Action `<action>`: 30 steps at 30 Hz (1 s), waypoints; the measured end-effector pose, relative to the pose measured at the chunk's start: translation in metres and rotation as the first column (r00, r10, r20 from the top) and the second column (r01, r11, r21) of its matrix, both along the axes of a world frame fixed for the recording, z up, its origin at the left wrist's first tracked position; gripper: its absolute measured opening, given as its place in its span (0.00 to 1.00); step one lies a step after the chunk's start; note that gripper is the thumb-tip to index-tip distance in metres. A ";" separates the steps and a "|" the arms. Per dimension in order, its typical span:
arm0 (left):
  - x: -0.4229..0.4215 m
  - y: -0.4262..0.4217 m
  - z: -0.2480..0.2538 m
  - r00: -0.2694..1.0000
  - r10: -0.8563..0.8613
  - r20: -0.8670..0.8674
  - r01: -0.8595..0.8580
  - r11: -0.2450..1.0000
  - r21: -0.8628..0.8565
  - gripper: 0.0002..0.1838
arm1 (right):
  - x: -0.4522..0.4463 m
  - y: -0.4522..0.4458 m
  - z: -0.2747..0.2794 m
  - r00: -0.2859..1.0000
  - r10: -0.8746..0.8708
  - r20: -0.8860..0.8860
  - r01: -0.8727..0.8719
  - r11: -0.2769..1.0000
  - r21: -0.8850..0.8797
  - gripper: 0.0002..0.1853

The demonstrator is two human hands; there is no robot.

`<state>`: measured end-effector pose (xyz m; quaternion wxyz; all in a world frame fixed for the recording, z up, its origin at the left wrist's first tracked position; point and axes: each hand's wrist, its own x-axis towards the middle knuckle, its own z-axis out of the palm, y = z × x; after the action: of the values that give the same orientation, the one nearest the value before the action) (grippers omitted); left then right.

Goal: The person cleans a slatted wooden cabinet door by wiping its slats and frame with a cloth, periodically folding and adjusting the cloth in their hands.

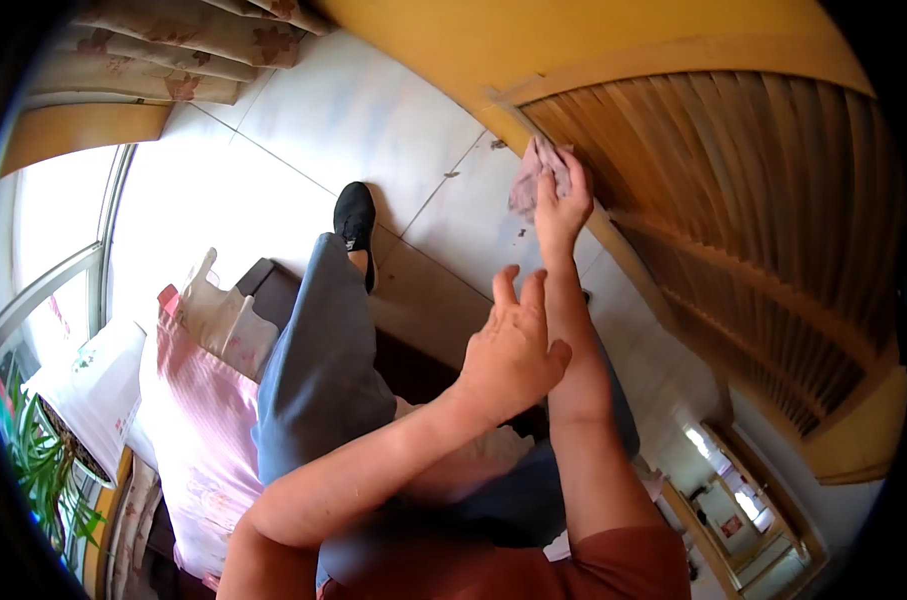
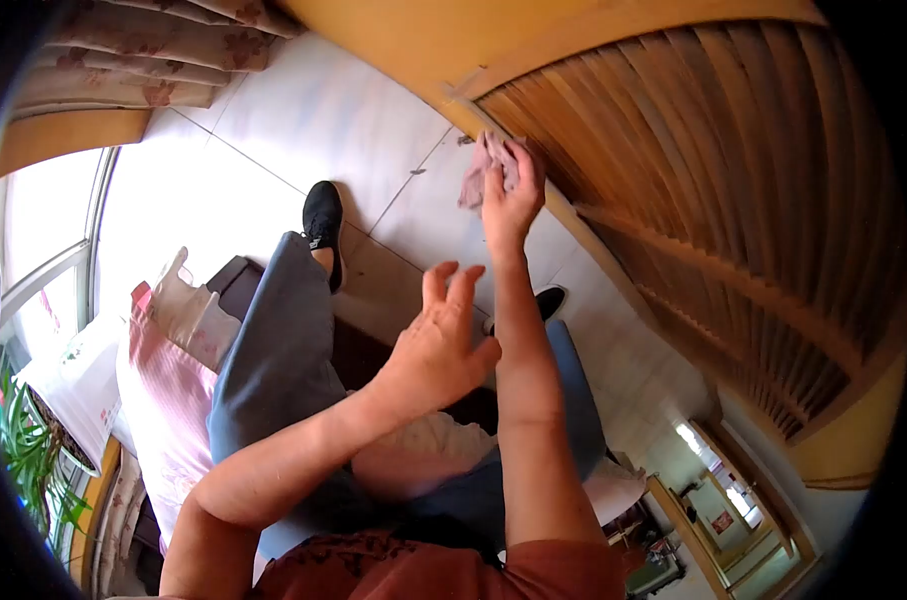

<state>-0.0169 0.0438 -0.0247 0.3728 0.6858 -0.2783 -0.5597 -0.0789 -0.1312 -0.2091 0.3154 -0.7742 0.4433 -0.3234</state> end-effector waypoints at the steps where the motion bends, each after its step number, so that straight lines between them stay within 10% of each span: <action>1: 0.002 0.001 0.001 0.999 -0.038 -0.013 0.038 0.999 0.014 0.38 | 0.015 -0.004 -0.005 0.995 0.015 -0.099 -0.034 0.980 -0.195 0.17; 22: 0.012 0.005 -0.003 0.993 -0.118 -0.019 0.119 0.991 0.055 0.24 | 0.055 -0.023 -0.076 0.909 0.048 -0.414 -0.208 0.913 -0.352 0.18; 30: 0.008 0.007 -0.006 0.992 -0.124 0.033 0.124 0.992 0.006 0.22 | 0.045 -0.029 -0.074 0.859 0.143 -0.491 -0.234 0.964 -0.127 0.20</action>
<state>-0.0084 0.0508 -0.0308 0.3311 0.6772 -0.3256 -0.5707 -0.0340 -0.1606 -0.2826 0.1542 -0.8952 0.3977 -0.1291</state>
